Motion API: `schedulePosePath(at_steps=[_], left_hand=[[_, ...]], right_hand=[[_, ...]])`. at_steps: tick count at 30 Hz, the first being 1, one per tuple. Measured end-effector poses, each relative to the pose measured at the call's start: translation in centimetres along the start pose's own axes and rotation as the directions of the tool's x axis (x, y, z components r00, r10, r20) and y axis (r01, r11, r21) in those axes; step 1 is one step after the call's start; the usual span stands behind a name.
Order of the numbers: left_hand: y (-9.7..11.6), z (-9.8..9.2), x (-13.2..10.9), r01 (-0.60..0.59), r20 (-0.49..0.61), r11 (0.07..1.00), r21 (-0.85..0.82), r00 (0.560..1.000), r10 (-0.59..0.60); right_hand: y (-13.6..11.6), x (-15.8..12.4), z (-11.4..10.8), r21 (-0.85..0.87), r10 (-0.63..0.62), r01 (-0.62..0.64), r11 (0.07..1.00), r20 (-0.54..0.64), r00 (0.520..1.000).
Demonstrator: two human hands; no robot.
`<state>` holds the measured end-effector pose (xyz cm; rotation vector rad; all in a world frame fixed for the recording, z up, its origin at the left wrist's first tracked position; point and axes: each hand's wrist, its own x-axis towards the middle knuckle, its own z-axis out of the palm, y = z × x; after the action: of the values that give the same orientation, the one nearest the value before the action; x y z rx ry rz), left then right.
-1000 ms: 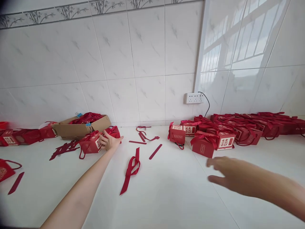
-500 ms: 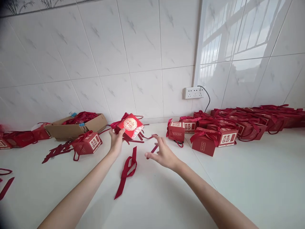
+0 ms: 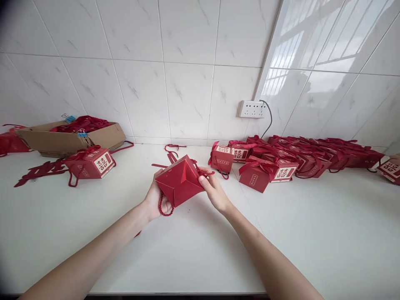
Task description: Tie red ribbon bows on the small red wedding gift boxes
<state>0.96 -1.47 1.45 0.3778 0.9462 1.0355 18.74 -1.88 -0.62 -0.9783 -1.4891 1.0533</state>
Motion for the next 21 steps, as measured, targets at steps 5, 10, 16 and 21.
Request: schedulePosePath(at_steps=[5, 10, 16, 21], left_hand=[[0.1, 0.3, -0.1, 0.024, -0.005, 1.000, -0.003, 1.000, -0.024], [0.1, 0.2, 0.1, 0.011, 0.024, 1.000, 0.018, 1.000, -0.011], [0.0, -0.4, 0.8, -0.102, 0.060, 0.984, 0.146, 0.994, 0.095], [-0.3, -0.5, 0.8, -0.144, 0.038, 0.968, 0.204, 0.989, 0.140]], right_hand=[[0.1, 0.0, -0.3, -0.032, -0.001, 0.001, 0.999, 0.006, 1.000], [-0.1, 0.1, -0.4, -0.101, -0.016, 0.013, 0.995, -0.031, 0.999], [-1.2, -0.2, -0.2, -0.526, -0.399, 0.128, 0.840, -0.441, 0.804], [-1.4, -0.8, 0.6, -0.743, -0.749, 0.417, 0.524, -0.168, 0.641]])
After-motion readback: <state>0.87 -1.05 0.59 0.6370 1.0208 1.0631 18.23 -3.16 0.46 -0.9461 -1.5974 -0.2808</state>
